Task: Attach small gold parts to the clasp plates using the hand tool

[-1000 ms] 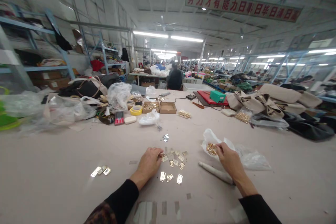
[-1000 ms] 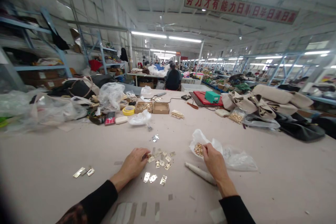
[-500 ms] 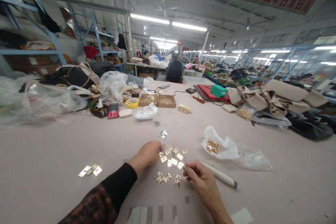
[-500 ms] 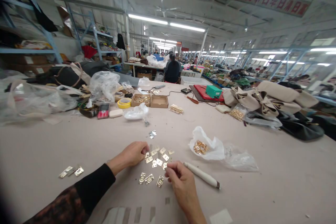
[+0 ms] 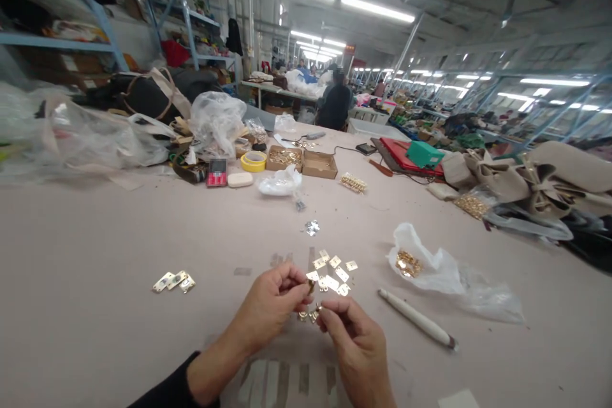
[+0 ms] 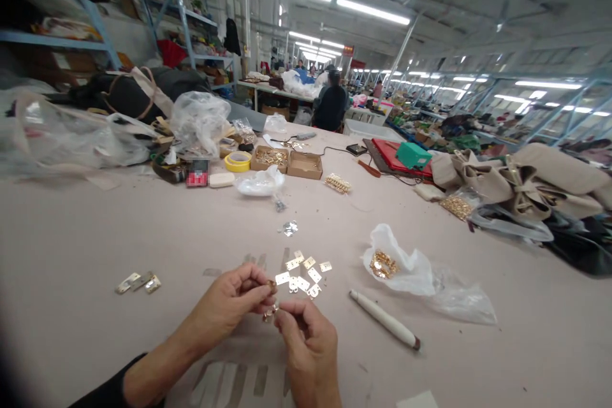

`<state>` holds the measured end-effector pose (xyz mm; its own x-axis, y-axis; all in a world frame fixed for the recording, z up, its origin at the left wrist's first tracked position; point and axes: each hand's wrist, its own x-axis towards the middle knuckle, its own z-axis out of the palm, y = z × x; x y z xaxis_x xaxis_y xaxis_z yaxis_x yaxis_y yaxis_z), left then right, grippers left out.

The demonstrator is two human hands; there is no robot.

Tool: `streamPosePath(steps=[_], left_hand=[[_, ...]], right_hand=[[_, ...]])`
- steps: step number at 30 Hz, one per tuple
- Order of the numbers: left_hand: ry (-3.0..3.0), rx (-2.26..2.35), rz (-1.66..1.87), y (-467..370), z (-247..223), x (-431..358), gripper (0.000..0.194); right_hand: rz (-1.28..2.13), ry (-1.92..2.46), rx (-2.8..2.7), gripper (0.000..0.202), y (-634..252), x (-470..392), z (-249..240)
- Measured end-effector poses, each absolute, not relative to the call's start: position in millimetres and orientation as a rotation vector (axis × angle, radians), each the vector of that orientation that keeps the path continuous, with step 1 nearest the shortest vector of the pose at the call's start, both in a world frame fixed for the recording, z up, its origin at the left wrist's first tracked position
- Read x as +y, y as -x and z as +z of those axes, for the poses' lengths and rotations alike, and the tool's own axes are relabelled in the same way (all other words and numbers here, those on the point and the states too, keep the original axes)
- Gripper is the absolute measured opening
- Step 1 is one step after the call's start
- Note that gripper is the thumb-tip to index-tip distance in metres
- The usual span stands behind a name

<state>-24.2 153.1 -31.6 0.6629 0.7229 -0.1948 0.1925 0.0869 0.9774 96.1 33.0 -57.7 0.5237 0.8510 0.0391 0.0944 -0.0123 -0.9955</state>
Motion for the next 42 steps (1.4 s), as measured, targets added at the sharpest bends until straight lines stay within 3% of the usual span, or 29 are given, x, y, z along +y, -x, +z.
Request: streamPosePath(steps=[7,18,23,32,36,39,42], left_hand=[[-1.075,0.847,0.611,45,-24,119,0.045],[-1.272,0.85,0.699,56,-31,109,0.026],[-1.45,0.733,0.65,63,-35,107,0.019],[-2.023,0.521,0.845,73,-56,152,0.018],[-2.193,0.461,0.983,73,-69,164,0.02],[-2.139,0.519,0.963,72,-73,164,0.021],[-1.711,0.804,0.721,70,-66,165,0.018]], right_hand=[[0.433,1.473,-1.17,0.01,-80,33,-49],[0.345,1.518,-1.311,0.011,-77,36,-49],[0.26,1.562,-1.298,0.002,-80,36,-52],[0.427,1.61,-1.586,0.024,-102,47,-47],[0.365,1.837,-1.629,0.016,-142,78,-29],[0.237,1.976,-1.736,0.018,-169,114,-29],[0.12,2.028,-1.885,0.02,-181,146,-36]])
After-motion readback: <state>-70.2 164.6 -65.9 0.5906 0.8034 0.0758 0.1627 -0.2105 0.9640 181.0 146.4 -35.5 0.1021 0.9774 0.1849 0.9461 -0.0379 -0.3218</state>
